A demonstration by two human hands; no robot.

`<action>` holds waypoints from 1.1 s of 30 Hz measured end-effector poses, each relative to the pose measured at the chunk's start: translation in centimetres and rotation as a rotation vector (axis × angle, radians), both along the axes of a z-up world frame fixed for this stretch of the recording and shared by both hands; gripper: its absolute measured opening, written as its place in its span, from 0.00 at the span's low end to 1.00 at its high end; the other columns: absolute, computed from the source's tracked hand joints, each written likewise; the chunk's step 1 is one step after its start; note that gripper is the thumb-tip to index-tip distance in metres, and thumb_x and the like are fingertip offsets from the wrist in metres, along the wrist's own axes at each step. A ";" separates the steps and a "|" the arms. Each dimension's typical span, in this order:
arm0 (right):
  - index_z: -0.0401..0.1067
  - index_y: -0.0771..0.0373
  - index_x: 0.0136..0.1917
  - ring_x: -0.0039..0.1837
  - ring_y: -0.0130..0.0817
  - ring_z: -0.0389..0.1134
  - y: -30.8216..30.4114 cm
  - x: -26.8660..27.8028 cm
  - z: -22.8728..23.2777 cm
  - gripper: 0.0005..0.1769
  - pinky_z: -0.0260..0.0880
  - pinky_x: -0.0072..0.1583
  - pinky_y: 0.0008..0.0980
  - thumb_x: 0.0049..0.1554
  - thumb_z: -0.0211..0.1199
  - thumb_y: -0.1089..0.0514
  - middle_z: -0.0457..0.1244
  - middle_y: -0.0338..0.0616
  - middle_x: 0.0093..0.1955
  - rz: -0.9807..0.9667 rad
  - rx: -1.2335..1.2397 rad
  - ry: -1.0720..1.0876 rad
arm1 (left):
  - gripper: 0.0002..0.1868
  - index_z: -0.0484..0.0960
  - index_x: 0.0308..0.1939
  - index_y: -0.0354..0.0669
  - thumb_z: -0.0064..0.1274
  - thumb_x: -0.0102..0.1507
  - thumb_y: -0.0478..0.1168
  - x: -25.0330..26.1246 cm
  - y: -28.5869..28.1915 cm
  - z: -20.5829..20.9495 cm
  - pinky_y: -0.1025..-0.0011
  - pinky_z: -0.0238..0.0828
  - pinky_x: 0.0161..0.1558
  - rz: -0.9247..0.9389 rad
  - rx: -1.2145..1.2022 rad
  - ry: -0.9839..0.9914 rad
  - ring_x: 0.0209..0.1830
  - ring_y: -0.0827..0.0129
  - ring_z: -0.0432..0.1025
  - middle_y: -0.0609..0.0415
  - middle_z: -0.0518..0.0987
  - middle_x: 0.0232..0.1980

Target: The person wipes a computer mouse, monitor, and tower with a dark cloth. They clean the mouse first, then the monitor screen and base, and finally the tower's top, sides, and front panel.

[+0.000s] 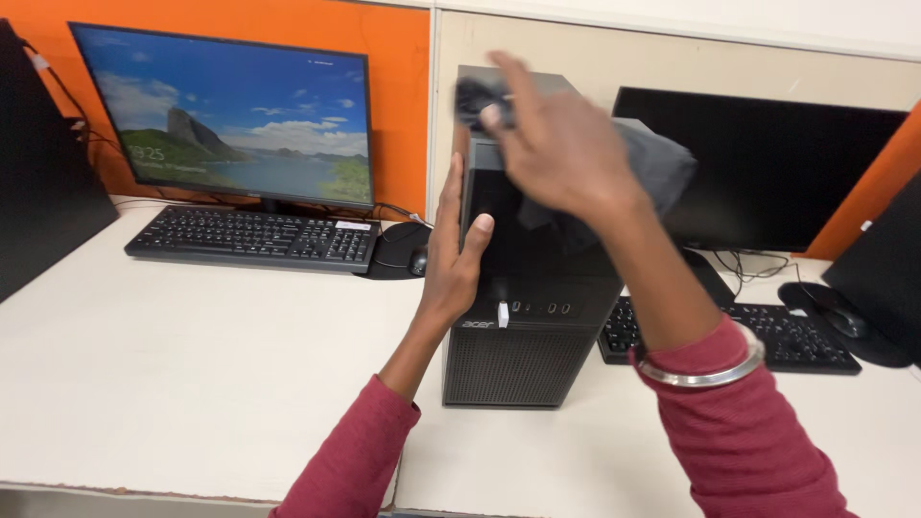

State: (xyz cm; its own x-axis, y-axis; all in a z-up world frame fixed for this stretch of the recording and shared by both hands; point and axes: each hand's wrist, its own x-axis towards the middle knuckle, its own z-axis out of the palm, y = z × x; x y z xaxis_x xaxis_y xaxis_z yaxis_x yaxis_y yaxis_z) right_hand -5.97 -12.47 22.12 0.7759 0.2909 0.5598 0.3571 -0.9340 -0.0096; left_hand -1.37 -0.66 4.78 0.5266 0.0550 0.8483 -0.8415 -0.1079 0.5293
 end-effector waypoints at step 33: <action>0.74 0.60 0.66 0.64 0.51 0.69 -4.2 0.0 -4.4 0.31 0.67 0.61 0.52 0.59 0.63 0.37 0.70 0.53 0.62 0.354 -0.129 -0.603 | 0.42 0.50 0.80 0.30 0.37 0.74 0.60 0.2 0.0 -1.1 0.60 0.46 0.81 0.010 -0.014 -0.072 0.85 0.47 0.51 0.35 0.55 0.83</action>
State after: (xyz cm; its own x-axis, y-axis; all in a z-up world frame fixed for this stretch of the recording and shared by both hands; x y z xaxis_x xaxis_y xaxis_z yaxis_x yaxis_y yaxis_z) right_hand -5.97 -16.62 17.74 0.1887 0.5608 0.8062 0.5475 -0.7416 0.3877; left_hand -1.17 -0.62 3.65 0.4640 0.0720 0.8829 -0.8762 -0.1091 0.4694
